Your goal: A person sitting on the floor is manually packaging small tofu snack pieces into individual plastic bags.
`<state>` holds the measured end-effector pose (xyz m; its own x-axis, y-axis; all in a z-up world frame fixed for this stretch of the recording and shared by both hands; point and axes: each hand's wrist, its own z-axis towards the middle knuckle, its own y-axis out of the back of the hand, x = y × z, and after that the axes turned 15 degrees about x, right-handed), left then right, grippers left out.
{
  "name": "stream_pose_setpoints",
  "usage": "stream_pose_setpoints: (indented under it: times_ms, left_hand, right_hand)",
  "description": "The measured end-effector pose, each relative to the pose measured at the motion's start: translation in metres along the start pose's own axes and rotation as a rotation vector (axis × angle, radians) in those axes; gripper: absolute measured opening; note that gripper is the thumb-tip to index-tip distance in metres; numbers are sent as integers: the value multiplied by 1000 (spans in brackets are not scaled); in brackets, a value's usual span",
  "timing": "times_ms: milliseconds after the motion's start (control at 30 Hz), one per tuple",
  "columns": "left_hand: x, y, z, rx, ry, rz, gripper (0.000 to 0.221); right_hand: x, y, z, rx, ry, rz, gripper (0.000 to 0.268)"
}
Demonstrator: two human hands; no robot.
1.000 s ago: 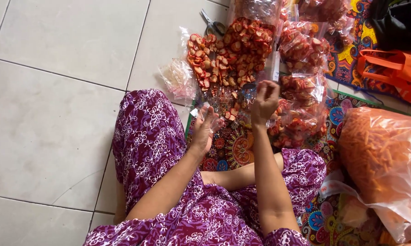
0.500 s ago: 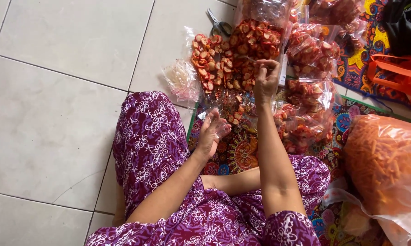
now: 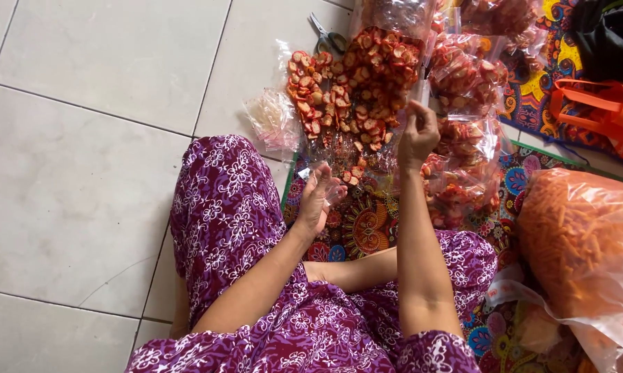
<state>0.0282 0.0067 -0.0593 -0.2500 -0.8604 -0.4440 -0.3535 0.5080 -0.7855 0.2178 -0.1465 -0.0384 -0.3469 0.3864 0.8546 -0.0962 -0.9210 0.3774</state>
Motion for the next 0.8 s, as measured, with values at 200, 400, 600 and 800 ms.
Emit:
stream_pose_setpoints:
  times_ms: [200, 400, 600, 800]
  left_hand:
    - [-1, -4, -2, -13, 11, 6, 62]
    - [0, -5, 0, -19, 11, -7, 61]
    - [0, -4, 1, -33, 9, -6, 63]
    - [-1, -4, 2, -33, 1, -16, 67]
  right_hand:
    - [38, 24, -49, -91, -71, -32, 19]
    - [66, 34, -88, -123, -235, -43, 24]
    - [37, 5, -84, -301, -347, 181, 20]
    - [14, -18, -58, -400, -395, 357, 20]
